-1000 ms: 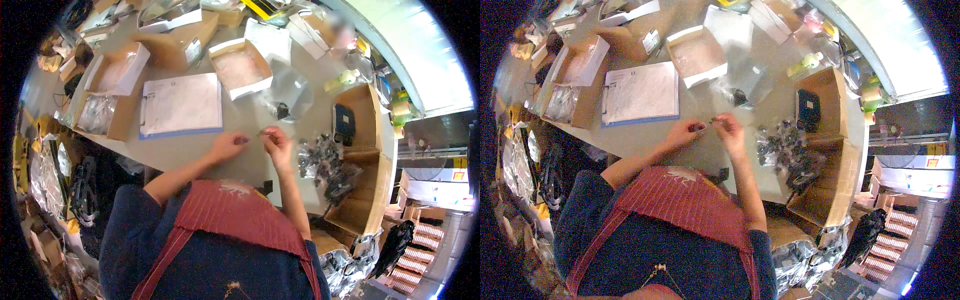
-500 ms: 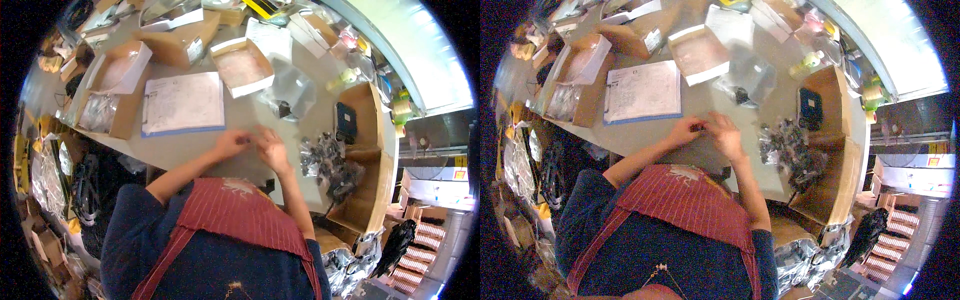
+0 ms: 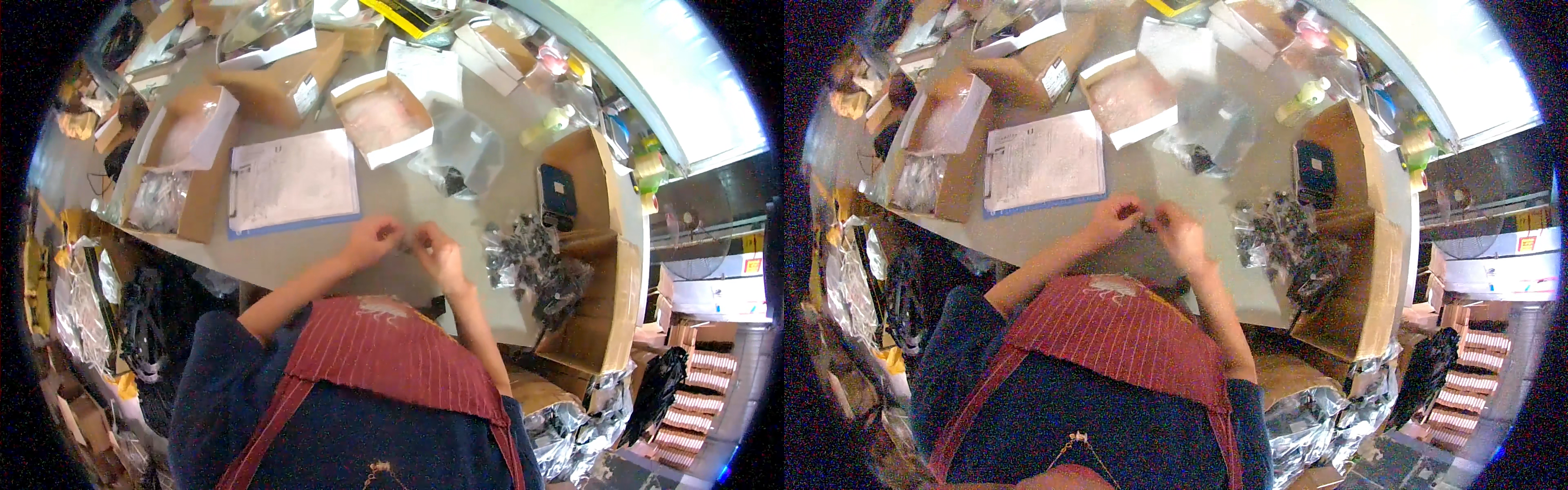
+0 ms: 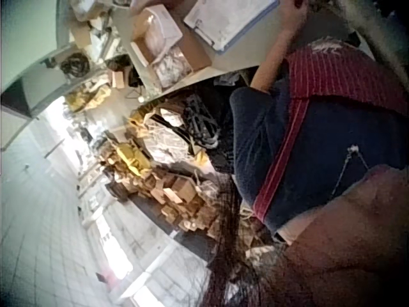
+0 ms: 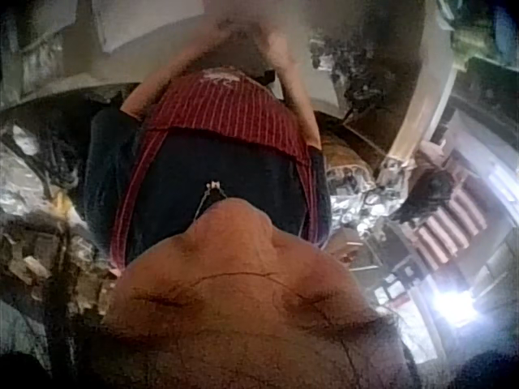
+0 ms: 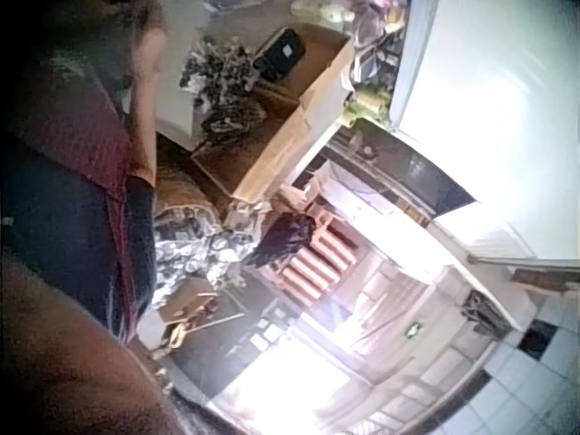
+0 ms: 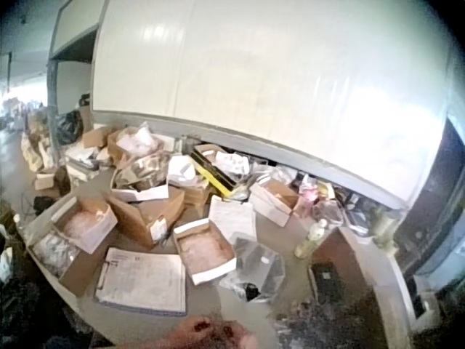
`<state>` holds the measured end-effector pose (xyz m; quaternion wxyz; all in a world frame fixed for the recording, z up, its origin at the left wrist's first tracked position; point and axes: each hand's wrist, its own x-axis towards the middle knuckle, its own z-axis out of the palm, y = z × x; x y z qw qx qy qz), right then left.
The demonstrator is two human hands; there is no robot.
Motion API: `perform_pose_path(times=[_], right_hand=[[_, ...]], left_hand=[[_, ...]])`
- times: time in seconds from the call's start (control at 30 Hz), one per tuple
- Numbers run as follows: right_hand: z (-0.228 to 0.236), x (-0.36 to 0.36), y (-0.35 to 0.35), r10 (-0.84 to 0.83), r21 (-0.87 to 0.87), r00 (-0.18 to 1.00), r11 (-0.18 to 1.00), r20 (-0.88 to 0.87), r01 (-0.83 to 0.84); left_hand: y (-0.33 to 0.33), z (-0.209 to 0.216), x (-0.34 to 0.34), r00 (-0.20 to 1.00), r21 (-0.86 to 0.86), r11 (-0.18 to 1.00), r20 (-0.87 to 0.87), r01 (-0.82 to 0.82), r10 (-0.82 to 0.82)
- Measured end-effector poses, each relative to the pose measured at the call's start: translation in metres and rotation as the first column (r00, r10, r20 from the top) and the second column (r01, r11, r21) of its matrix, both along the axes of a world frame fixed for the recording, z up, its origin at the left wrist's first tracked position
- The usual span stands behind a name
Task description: The person opens a bottle, pours liquid onto a cloth, and then picks up and handles small black parts one at a time on a work table, placing them into a plastic bag.
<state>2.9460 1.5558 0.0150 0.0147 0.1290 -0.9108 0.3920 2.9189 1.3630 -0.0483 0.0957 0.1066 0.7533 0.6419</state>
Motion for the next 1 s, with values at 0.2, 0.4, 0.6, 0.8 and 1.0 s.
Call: perform_pose_path(times=[0.2, 0.4, 0.6, 0.8, 1.0], right_hand=[[-0.006, -0.004, 0.0, 0.097, -0.141, 0.993, 0.984, -0.068, -0.106], [-0.01, -0.004, 0.004, 0.149, -0.129, 0.989, 0.981, 0.0, -0.148], [0.007, -0.001, 0.008, 0.061, -0.217, 0.997, 0.975, 0.039, -0.051], [0.011, -0.004, 0.019, -0.03, -0.297, 0.999, 0.954, 0.037, 0.04], [0.014, -0.003, 0.043, -0.125, -0.324, 0.989, 0.935, 0.075, 0.142]], left_hand=[[0.006, 0.014, 0.0, 0.98, -0.11, 0.994, -0.199, 0.004, -0.026], [0.003, 0.016, -0.002, 0.954, -0.147, 0.989, -0.301, -0.033, -0.013], [0.001, 0.056, -0.016, 0.964, -0.195, 0.979, -0.242, 0.063, -0.11], [0.014, 0.048, -0.035, 0.914, -0.171, 0.98, -0.372, 0.105, -0.162], [0.037, 0.072, -0.053, 0.889, -0.301, 0.932, -0.344, 0.2, -0.302]])
